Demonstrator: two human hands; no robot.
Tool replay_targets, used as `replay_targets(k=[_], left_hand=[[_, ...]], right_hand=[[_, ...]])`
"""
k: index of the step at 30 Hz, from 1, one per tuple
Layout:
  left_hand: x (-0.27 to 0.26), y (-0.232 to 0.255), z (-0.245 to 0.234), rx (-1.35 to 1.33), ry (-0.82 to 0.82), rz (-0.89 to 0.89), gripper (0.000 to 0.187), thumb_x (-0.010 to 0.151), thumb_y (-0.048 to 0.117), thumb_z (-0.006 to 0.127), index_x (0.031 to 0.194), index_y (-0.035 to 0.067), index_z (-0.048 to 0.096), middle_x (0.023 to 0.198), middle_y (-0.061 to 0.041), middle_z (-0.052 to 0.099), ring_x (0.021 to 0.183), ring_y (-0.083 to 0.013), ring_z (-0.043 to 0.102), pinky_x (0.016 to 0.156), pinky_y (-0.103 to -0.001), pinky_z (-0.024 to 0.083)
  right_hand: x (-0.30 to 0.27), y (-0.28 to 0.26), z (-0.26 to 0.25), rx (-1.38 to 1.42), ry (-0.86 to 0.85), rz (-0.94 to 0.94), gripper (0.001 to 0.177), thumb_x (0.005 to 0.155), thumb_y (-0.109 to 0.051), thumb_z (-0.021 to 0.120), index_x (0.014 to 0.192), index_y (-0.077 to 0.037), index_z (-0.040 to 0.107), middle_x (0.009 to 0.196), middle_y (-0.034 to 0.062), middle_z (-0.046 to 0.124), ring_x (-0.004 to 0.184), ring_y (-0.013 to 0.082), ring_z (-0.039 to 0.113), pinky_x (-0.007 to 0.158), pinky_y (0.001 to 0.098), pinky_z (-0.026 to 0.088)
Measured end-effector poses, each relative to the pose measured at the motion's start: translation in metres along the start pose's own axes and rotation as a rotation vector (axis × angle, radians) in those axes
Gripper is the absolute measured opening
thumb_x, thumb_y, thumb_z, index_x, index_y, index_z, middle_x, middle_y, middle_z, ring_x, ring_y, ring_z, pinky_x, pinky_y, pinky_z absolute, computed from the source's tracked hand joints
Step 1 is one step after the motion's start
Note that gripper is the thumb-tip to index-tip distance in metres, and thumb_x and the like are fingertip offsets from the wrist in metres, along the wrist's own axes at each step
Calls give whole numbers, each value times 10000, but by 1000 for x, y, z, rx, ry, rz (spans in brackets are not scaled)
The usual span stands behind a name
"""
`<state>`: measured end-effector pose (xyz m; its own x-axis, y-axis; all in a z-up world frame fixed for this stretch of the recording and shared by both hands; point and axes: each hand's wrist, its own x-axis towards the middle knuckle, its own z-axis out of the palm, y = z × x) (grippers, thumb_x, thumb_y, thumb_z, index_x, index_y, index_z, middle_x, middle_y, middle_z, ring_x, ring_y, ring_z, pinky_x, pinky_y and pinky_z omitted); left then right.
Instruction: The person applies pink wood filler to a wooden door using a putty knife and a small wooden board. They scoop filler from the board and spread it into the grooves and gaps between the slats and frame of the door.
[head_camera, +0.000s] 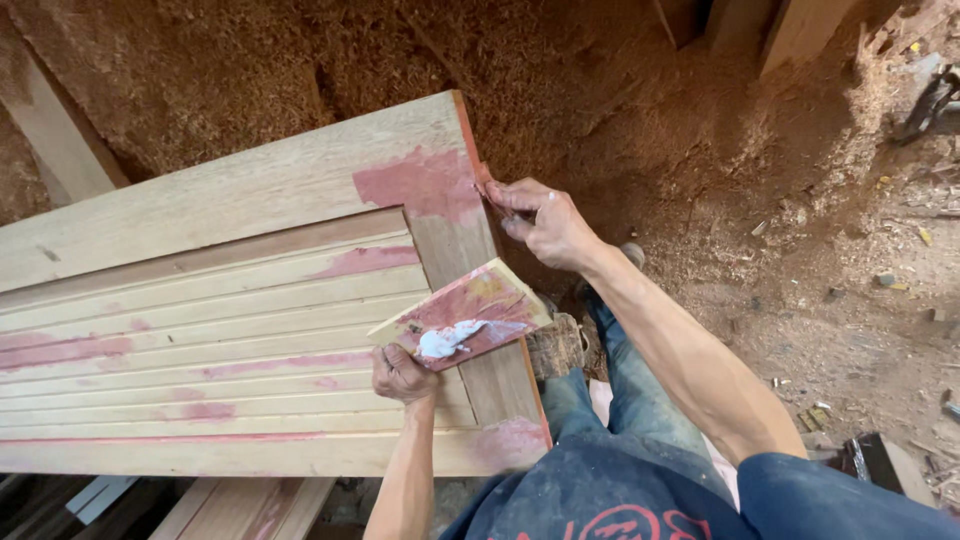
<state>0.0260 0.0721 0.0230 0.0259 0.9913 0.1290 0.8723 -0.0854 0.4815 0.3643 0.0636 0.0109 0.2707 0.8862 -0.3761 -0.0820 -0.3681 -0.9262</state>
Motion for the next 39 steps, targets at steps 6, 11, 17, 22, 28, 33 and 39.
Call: replay_targets(k=[6, 11, 17, 22, 28, 33, 39], left_hand=[[-6, -5, -9, 1, -11, -7, 509, 1058, 448, 427, 750, 62, 552, 628, -159, 545, 568, -376, 541, 555, -493, 396], [-5, -7, -4, 18, 12, -15, 513, 1062, 455, 428, 747, 71, 555, 639, -159, 550, 571, -376, 540, 557, -496, 396], [-3, 2, -8, -1, 12, 10, 525, 1075, 463, 419, 754, 80, 580, 686, -159, 585, 610, -381, 577, 574, -489, 428], [2, 8, -9, -46, 23, 24, 503, 1059, 458, 420, 829, 70, 642, 715, -161, 623, 615, -382, 609, 563, -468, 461], [0, 4, -9, -9, 15, 5, 499, 1068, 440, 440, 780, 70, 609, 730, -177, 614, 653, -408, 599, 593, -487, 453], [-1, 2, -11, -10, -4, -11, 491, 1065, 427, 436, 775, 74, 616, 731, -177, 620, 661, -412, 600, 603, -496, 451], [0, -5, -8, -13, 8, 12, 494, 1067, 442, 445, 806, 67, 631, 743, -186, 627, 667, -418, 605, 603, -503, 453]], right_hand=[[-34, 23, -4, -102, -86, -78, 484, 854, 70, 700, 1305, -105, 700, 1274, 92, 695, 1198, 194, 649, 1044, 302, 516], [-17, 31, -18, 141, 74, 16, 451, 892, 133, 606, 1261, -100, 721, 1443, 85, 515, 1170, 187, 643, 944, 299, 556], [47, 40, 12, 316, 276, -137, 423, 911, 169, 602, 1242, -75, 700, 1361, 115, 624, 1215, 184, 632, 1049, 274, 541], [62, 63, 35, 278, 339, -159, 360, 918, 164, 603, 1183, -45, 730, 1357, 133, 643, 1242, 233, 641, 1039, 306, 545], [33, 50, -5, -67, 240, -98, 454, 891, 135, 602, 1284, -66, 706, 1360, 136, 624, 1250, 223, 623, 1077, 306, 519], [53, 3, -15, 33, 122, 11, 451, 913, 14, 705, 1342, -121, 668, 1273, 80, 645, 1088, 176, 626, 950, 285, 525], [30, 12, 5, 50, 65, 29, 394, 884, 5, 762, 1258, -117, 756, 1150, 81, 652, 1033, 176, 623, 911, 299, 542]])
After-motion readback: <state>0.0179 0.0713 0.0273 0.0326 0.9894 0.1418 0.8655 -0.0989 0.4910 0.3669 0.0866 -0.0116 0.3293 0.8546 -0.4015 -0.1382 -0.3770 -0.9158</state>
